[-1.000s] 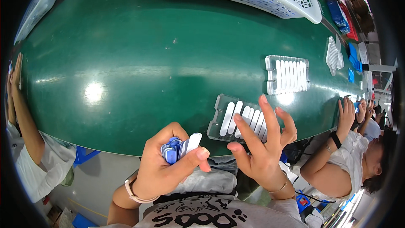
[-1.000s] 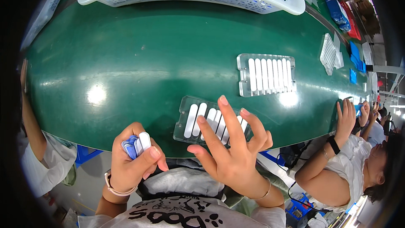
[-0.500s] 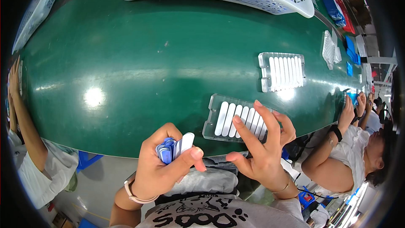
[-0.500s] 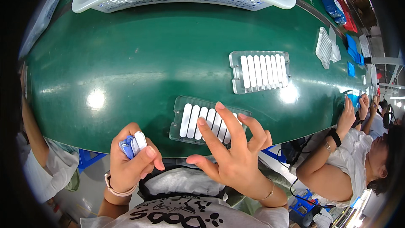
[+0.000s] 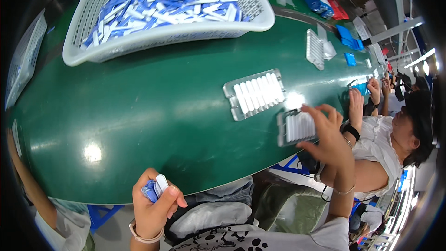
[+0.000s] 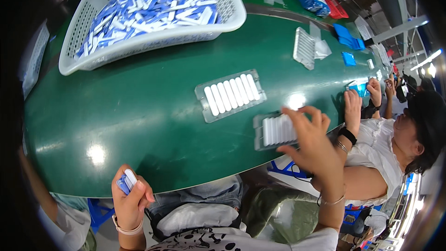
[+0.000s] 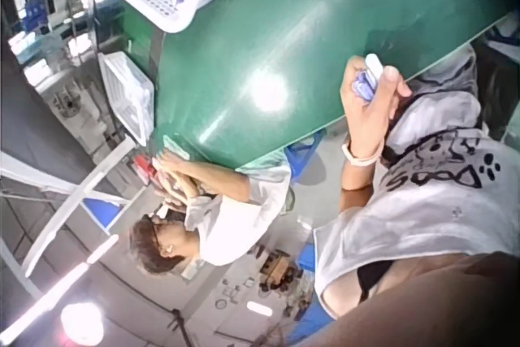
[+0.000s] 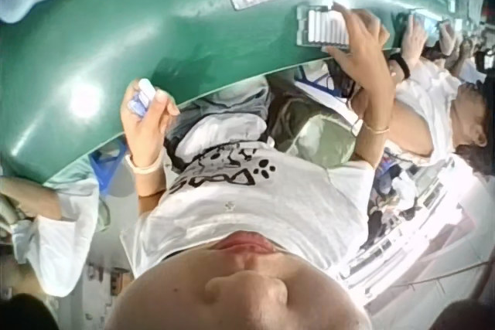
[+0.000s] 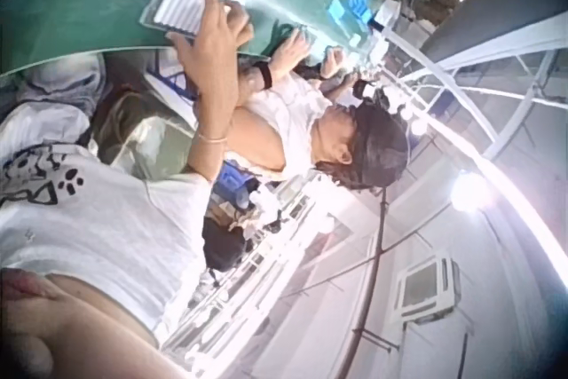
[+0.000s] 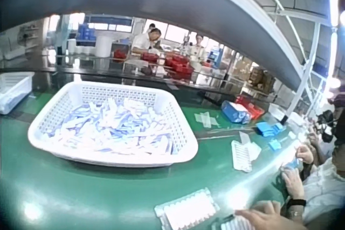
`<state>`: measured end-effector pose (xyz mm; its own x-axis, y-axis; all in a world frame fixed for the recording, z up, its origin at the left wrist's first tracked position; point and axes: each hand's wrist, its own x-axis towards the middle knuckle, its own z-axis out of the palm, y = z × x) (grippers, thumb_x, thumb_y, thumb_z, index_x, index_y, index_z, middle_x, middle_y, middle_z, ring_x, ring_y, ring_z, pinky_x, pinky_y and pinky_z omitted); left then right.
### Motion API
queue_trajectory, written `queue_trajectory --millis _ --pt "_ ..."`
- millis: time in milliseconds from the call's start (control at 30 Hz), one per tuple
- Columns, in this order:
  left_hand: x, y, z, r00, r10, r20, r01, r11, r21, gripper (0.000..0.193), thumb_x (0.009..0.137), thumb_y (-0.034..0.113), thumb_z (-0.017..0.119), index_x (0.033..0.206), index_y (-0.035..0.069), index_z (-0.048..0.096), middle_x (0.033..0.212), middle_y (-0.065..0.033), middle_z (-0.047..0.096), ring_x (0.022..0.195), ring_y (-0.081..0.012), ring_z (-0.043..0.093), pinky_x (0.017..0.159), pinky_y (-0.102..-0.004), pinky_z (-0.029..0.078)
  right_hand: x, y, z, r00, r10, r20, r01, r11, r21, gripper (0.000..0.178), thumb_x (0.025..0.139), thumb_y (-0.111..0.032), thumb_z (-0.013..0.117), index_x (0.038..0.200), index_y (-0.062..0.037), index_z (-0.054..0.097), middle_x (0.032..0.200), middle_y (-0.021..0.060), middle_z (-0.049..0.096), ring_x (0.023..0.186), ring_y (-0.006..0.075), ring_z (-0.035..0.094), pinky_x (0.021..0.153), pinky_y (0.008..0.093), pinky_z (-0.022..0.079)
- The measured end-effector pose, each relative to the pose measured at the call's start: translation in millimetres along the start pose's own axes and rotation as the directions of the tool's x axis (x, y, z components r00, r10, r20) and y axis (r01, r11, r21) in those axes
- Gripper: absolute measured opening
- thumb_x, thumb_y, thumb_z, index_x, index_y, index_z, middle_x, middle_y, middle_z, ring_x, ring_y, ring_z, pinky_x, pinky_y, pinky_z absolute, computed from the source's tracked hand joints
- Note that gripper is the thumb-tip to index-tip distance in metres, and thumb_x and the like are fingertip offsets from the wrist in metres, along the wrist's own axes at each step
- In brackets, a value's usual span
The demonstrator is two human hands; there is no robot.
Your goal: The person separates white strips from blue plastic holders by hand and inserts the white strips into slots in clear plastic trays. The person then aligns and presses the strips into the trays before reaching into a basket of parts.
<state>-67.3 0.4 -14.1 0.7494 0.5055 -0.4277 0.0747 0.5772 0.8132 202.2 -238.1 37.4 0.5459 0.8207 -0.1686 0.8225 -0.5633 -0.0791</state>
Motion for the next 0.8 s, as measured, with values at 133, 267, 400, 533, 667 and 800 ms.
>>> queue_trajectory --millis 133,267,400,533,667,800 --pt "8.4 3.9 12.8 0.999 -0.014 0.039 0.012 0.999 0.047 0.015 0.091 0.008 0.056 0.088 0.004 0.041 0.065 -0.0157 0.060 0.042 -0.0064 0.039 0.039 -0.0210 0.031 5.0 63.8 -1.4 0.995 0.077 -0.058 -0.081 0.994 -0.068 0.086 0.064 -0.016 0.079 0.139 -0.0104 0.036 0.130 0.0061 0.052 0.119 0.0298 0.041 0.098 0.0442 0.026" --pt "8.4 7.2 15.2 0.991 -0.113 0.071 0.123 0.981 -0.153 0.013 0.093 0.013 0.053 0.092 0.004 0.043 0.069 -0.0151 0.058 0.047 -0.0080 0.039 0.041 -0.0227 0.030 47.8 71.1 -3.4 0.997 0.057 -0.045 -0.051 0.992 0.116 0.094 0.067 -0.014 0.078 0.146 -0.0145 0.027 0.135 0.0015 0.051 0.123 0.0291 0.039 0.101 0.0468 0.025" --pt "2.5 5.4 11.6 0.996 -0.061 0.057 0.067 0.992 -0.105 0.012 0.093 0.013 0.052 0.095 0.002 0.046 0.071 -0.0154 0.058 0.048 -0.0087 0.037 0.042 -0.0234 0.028 73.6 62.9 -11.2 0.994 -0.105 -0.011 0.106 0.993 0.052 0.090 0.070 -0.009 0.075 0.146 -0.0166 0.027 0.139 0.0031 0.047 0.128 0.0292 0.037 0.102 0.0465 0.027" --pt "0.1 5.2 16.0 0.997 -0.065 -0.032 0.065 0.998 -0.024 0.012 0.090 0.012 0.054 0.090 0.004 0.044 0.064 -0.0106 0.055 0.043 -0.0073 0.035 0.037 -0.0224 0.024 111.5 114.6 -25.9 0.934 -0.355 -0.041 0.355 0.935 -0.010 0.083 0.070 -0.002 0.069 0.143 -0.0166 0.033 0.144 0.0032 0.040 0.130 0.0309 0.036 0.101 0.0485 0.033" --pt "-1.1 6.4 14.4 0.997 -0.071 0.006 0.071 0.997 -0.021 0.012 0.091 0.012 0.054 0.090 0.004 0.045 0.065 -0.0109 0.056 0.043 -0.0063 0.035 0.037 -0.0217 0.024 129.1 181.3 -15.9 0.943 -0.329 -0.049 0.171 0.605 -0.778 0.075 0.066 -0.002 0.068 0.135 -0.0160 0.042 0.145 0.0023 0.038 0.129 0.0274 0.038 0.101 0.0480 0.034" --pt "-1.9 7.3 10.5 0.998 -0.053 -0.037 0.052 0.998 -0.039 0.011 0.091 0.011 0.054 0.090 0.003 0.046 0.066 -0.0112 0.056 0.043 -0.0062 0.034 0.038 -0.0216 0.024 138.3 164.3 -39.4 0.904 -0.395 0.161 0.385 0.593 -0.707 0.066 0.063 -0.008 0.071 0.125 -0.0146 0.047 0.142 0.0008 0.041 0.127 0.0261 0.040 0.101 0.0483 0.033"
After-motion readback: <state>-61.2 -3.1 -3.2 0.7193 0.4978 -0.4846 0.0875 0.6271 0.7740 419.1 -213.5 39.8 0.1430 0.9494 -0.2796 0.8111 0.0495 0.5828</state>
